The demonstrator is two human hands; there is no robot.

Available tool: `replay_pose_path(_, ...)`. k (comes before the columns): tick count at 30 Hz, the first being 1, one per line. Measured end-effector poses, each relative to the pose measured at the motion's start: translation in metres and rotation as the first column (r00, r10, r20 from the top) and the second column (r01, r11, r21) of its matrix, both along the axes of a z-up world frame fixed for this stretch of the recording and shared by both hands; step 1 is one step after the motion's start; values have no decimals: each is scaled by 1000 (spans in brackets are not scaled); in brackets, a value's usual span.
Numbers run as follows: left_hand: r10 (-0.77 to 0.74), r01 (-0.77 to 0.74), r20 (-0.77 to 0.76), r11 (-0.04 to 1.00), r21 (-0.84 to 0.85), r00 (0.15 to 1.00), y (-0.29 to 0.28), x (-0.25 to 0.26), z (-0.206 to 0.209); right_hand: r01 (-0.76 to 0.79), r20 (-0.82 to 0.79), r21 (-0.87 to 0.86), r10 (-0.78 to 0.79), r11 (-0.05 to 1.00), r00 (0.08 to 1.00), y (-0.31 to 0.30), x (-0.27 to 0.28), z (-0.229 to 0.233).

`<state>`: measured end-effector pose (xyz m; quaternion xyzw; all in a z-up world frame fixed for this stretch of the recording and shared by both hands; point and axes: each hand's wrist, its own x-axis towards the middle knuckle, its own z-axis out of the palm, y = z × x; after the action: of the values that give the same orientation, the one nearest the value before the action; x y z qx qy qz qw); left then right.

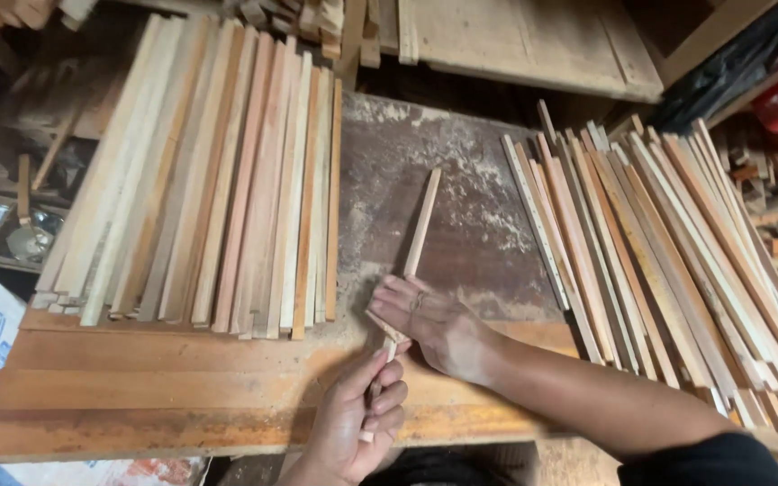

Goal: The person smooths thin wooden strips by hand on a workbench. They pick up a strip, rub it against the surface, and place it back into a pile, repeating this process for multiple pieces.

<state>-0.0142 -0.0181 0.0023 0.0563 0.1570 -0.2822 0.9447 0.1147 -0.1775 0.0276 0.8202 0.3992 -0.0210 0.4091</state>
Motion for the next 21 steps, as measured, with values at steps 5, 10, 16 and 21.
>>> replay_pose_path(5, -42, 41, 1, 998, 51, 999, -3, -4, -5, 916, -972, 205, -181, -345, 149, 28, 39, 102)
replay_pose_path(10, 16, -15, 15, 998, -62, 1000, -1, -3, -9, 573, -489, 749, -306, 332, 816, -49, 133, -5)
replay_pose_path(16, 13, -22, -77, 994, -111, 997, 4, 0, 2, 84, -170, 979, 510, 187, 843, -13, -34, 25)
replay_pose_path(21, -42, 38, -47, 997, -74, 998, -5, -4, -8, 934, -929, 181, 258, -307, 265, -18, 78, 8)
